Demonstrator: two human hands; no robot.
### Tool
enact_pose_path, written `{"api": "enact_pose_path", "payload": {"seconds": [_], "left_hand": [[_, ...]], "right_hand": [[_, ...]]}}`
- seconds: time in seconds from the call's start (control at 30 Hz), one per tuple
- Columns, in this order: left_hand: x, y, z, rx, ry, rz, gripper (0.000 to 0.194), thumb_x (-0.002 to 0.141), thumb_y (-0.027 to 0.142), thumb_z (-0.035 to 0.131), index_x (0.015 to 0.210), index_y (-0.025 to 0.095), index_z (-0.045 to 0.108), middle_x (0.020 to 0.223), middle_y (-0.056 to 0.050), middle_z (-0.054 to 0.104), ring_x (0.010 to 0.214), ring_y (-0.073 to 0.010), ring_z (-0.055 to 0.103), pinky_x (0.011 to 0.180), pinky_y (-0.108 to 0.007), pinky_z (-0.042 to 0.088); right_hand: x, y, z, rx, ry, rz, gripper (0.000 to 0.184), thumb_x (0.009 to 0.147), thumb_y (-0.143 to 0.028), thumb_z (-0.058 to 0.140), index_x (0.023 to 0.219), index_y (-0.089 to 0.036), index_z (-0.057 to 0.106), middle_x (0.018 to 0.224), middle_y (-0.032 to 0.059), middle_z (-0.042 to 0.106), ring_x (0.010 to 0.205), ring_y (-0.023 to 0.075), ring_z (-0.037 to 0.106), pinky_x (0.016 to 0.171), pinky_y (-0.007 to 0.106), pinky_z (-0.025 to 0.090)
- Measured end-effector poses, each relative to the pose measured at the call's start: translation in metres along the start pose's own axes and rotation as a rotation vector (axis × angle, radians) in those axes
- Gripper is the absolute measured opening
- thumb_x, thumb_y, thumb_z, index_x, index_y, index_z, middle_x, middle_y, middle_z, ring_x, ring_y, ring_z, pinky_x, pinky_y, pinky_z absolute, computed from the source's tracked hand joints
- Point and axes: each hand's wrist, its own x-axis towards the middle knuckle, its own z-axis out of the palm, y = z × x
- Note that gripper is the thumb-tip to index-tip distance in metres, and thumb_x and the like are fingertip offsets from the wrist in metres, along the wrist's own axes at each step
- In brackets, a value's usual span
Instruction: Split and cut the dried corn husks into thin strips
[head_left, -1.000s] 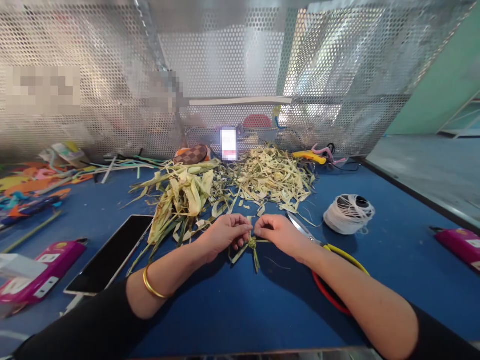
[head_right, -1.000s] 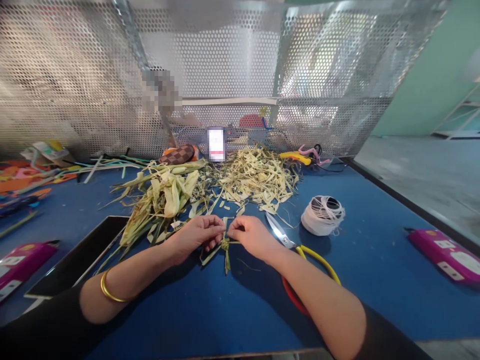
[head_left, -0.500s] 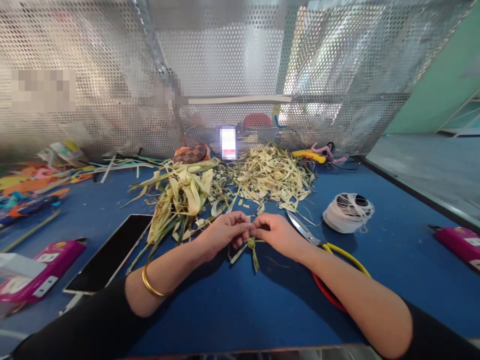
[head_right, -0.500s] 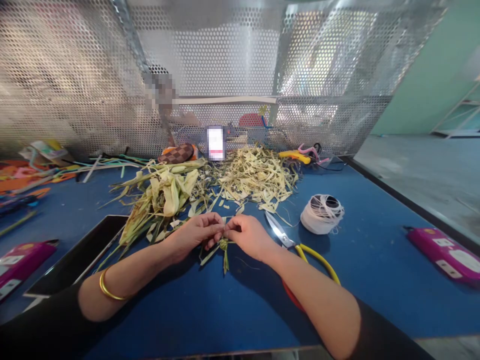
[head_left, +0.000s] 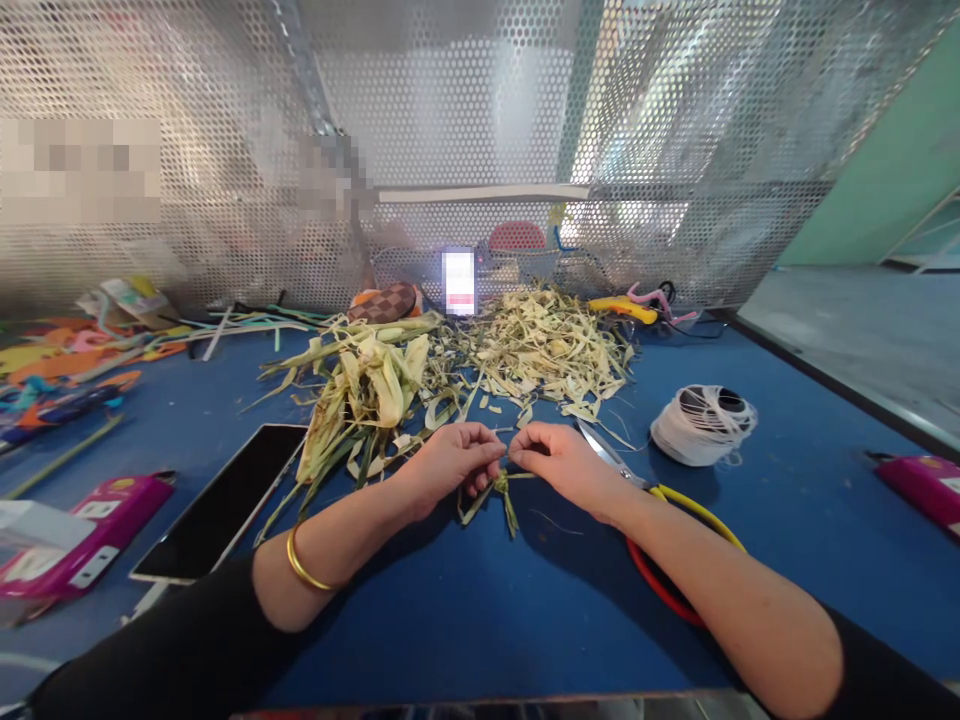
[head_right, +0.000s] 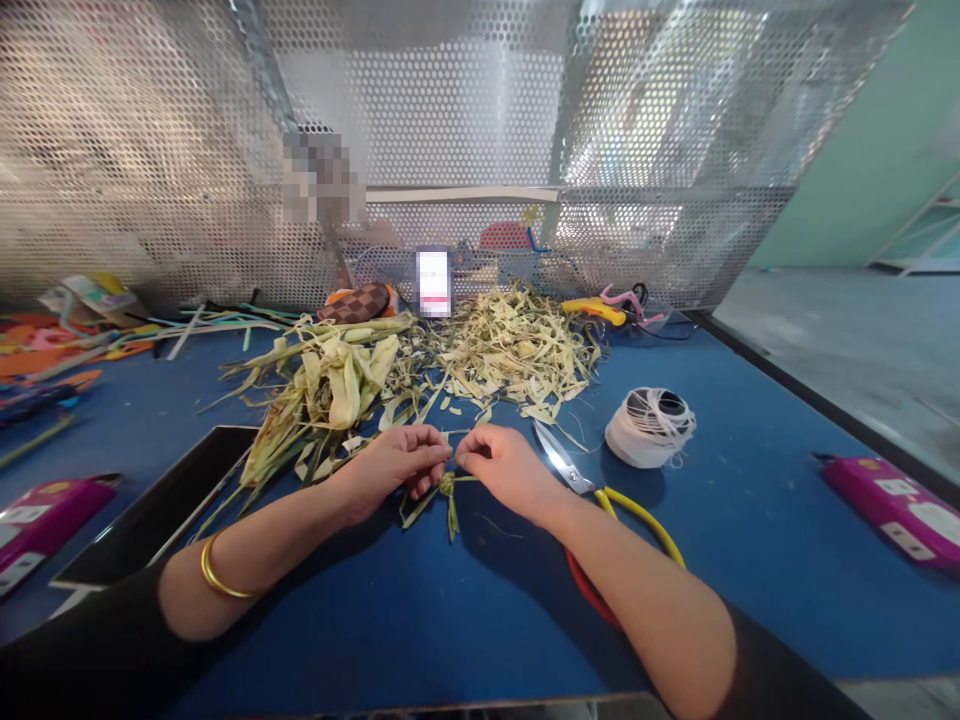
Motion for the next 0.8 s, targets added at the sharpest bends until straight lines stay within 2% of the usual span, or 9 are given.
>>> {"api": "enact_pose_path", "payload": {"seconds": [0.37,0.53,0.7,0.8], "left_hand": [[0.002,-0.001,-0.002,-0.023,0.012,-0.011,0.021,0.069,0.031,0.068,0.074,0.015,0.054,0.061,0.001,0.063,0.044,-0.0045,0.048,0.04,-0.015,0.036],[0.001,0.002,-0.002,-0.029,0.073,-0.022,0.019,0.064,0.026,0.071,0.074,0.015,0.059,0.063,0.0,0.064,0.045,-0.0042,0.047,0.038,-0.014,0.033],[0.0,0.004,-0.003,0.002,0.091,-0.021,0.019,0.059,0.024,0.073,0.071,0.015,0.062,0.053,0.004,0.056,0.045,-0.0052,0.047,0.038,-0.015,0.033],[-0.002,0.007,-0.003,0.063,0.068,0.011,0.018,0.059,0.024,0.073,0.07,0.015,0.062,0.052,0.004,0.055,0.045,-0.0057,0.048,0.038,-0.015,0.033]], "right_hand": [[-0.003,-0.008,-0.003,0.096,-0.017,0.079,0.011,0.072,-0.028,0.055,0.069,-0.018,0.057,0.06,-0.0049,0.048,0.056,0.0098,0.039,0.057,0.024,0.032],[-0.005,-0.011,-0.005,0.034,-0.074,0.044,0.01,0.074,-0.025,0.054,0.069,-0.017,0.058,0.064,-0.0033,0.052,0.061,0.0106,0.044,0.06,0.024,0.035],[-0.005,-0.011,-0.008,-0.119,-0.142,-0.018,0.007,0.073,-0.02,0.055,0.069,-0.017,0.059,0.065,-0.0024,0.054,0.062,0.0114,0.048,0.059,0.024,0.037],[-0.003,-0.008,-0.009,-0.149,-0.048,-0.076,0.006,0.074,-0.021,0.057,0.076,-0.018,0.062,0.073,-0.0002,0.059,0.067,0.0127,0.053,0.064,0.026,0.042]]}}
